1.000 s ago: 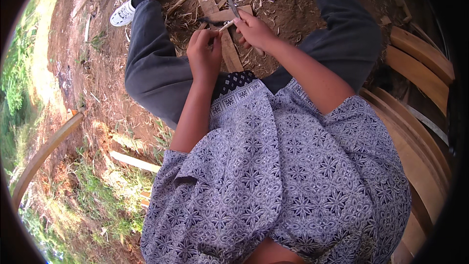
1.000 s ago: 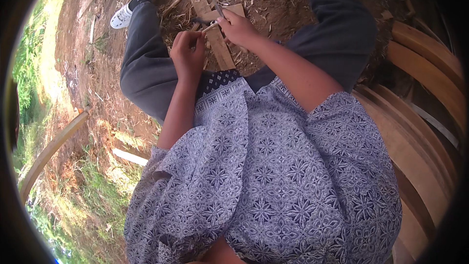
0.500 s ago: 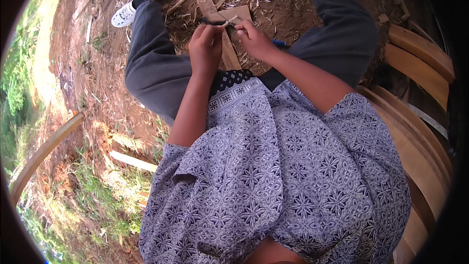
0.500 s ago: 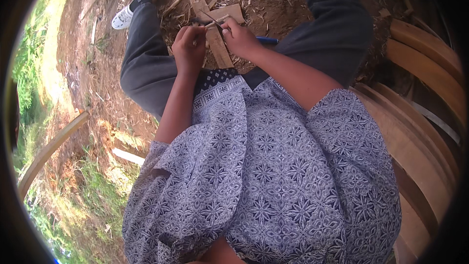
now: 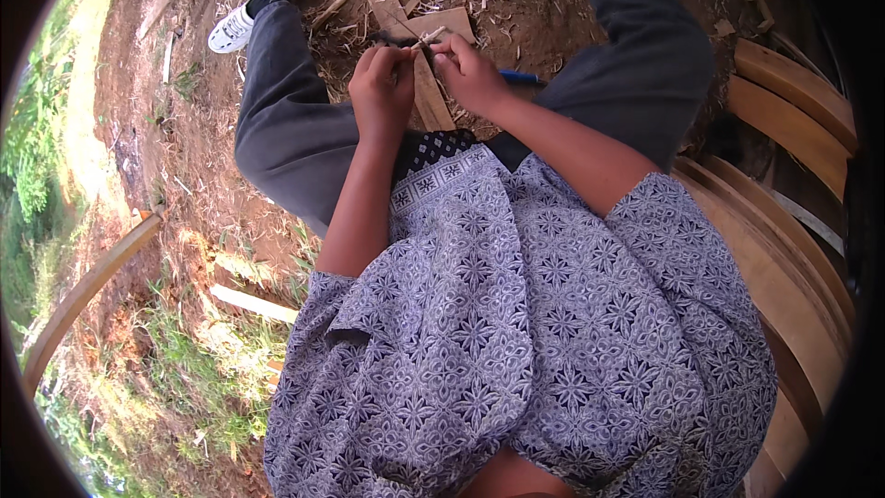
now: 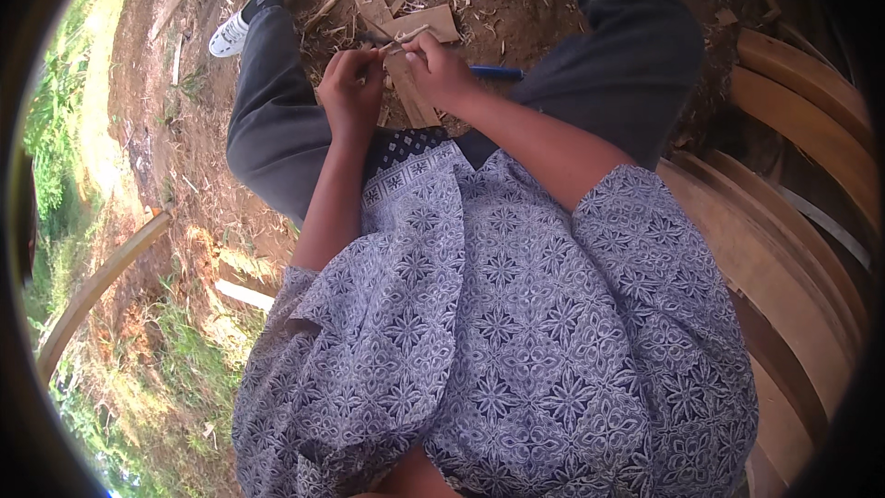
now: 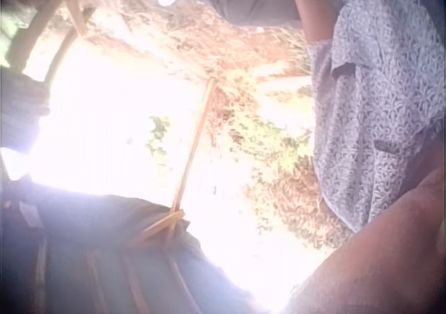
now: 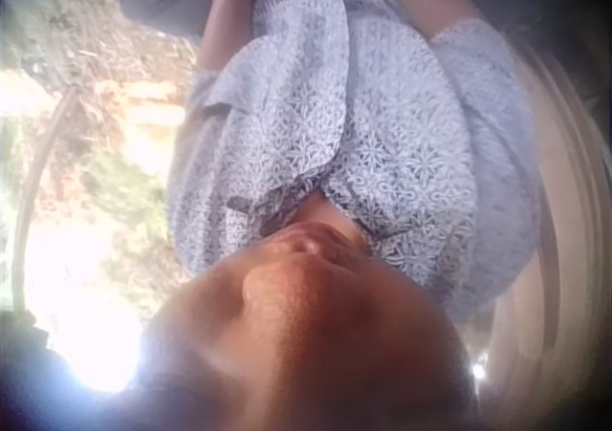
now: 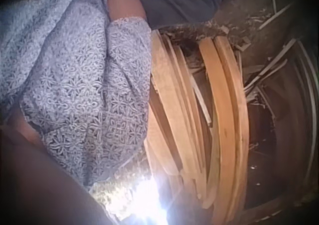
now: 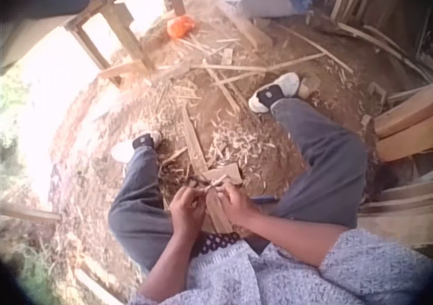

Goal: The person sits on the ground and uses a knife to carve a small piece of wood held in their left hand. They repeatedly shave thin strips from the wood, creating a pile of shavings on the ground.

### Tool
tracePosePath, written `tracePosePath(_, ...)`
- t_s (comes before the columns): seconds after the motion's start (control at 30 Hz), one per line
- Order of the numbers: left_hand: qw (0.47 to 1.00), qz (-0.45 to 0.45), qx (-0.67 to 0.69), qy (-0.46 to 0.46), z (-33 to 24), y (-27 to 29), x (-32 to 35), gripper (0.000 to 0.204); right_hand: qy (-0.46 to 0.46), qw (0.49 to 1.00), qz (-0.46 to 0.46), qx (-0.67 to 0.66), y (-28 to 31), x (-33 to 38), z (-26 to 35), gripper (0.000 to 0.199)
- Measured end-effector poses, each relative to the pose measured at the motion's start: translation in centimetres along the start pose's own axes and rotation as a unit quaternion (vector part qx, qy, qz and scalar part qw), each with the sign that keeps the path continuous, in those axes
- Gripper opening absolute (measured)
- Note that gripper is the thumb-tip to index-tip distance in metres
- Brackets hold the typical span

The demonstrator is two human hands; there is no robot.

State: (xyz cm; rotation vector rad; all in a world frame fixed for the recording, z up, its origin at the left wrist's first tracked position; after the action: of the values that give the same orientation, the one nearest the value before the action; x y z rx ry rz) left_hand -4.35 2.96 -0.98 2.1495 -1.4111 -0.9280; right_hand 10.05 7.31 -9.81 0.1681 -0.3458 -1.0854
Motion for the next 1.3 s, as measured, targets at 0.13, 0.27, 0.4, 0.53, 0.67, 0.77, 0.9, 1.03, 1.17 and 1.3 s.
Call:
tracePosePath(0.13,1.000,0.007,0.012,0.011,0.1,-0.1,0.3,0.010,0.059,0.997,-0.006,-0.046,-0.3,0.3,0.9,0.023)
tracePosePath(0.27,1.000,-0.006,0.004,0.017,0.4,0.1,0.1,0.010,0.015,1.000,0.025,-0.008,0.0,0.1,1.4,0.021)
tracePosePath(0.4,1.000,-0.003,-0.001,0.016,0.3,0.0,0.1,0.011,-0.030,0.999,0.019,0.031,0.5,-0.2,-0.5,0.023)
tracePosePath(0.53,1.000,-0.005,-0.006,0.025,0.0,0.3,0.4,0.011,0.015,0.999,0.030,0.009,0.1,0.5,1.6,0.025)
tracePosePath(0.67,1.000,-0.013,-0.007,0.022,0.5,0.3,0.0,0.010,0.052,0.999,-0.001,0.008,-0.4,-0.1,1.1,0.027)
tracePosePath(0.77,0.999,-0.014,-0.018,0.034,0.8,0.5,0.2,0.009,0.002,0.999,0.009,0.036,-0.6,-0.4,0.4,0.029)
tracePosePath(0.9,0.998,-0.012,0.019,0.057,0.6,0.5,-0.1,0.008,-0.022,0.999,0.009,0.038,0.0,-1.2,-1.4,0.031)
tracePosePath(1.03,0.999,-0.032,0.024,0.019,0.3,0.3,-0.2,0.007,-0.027,1.000,0.001,0.006,0.1,-0.8,-0.6,0.030)
tracePosePath(1.17,0.999,-0.012,0.030,0.005,0.0,0.2,0.0,0.007,0.031,0.999,-0.012,-0.012,0.2,-0.3,0.9,0.026)
tracePosePath(1.3,1.000,-0.014,0.013,-0.016,0.1,0.1,0.1,0.007,-0.029,0.999,0.004,0.034,0.4,-0.9,-0.1,0.022)
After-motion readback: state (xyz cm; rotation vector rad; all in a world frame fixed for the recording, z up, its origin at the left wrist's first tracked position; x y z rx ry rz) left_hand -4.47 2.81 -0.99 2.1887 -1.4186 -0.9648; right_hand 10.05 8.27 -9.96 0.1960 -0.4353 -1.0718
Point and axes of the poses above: each hand's wrist, its own x-axis away from the middle knuckle, its own y-axis out of the back of the hand, z = x × y, the point moved 5 cm from there along -x, towards the middle knuckle, and after that the axes turned 1 degree about z, right-handed, at the moved point
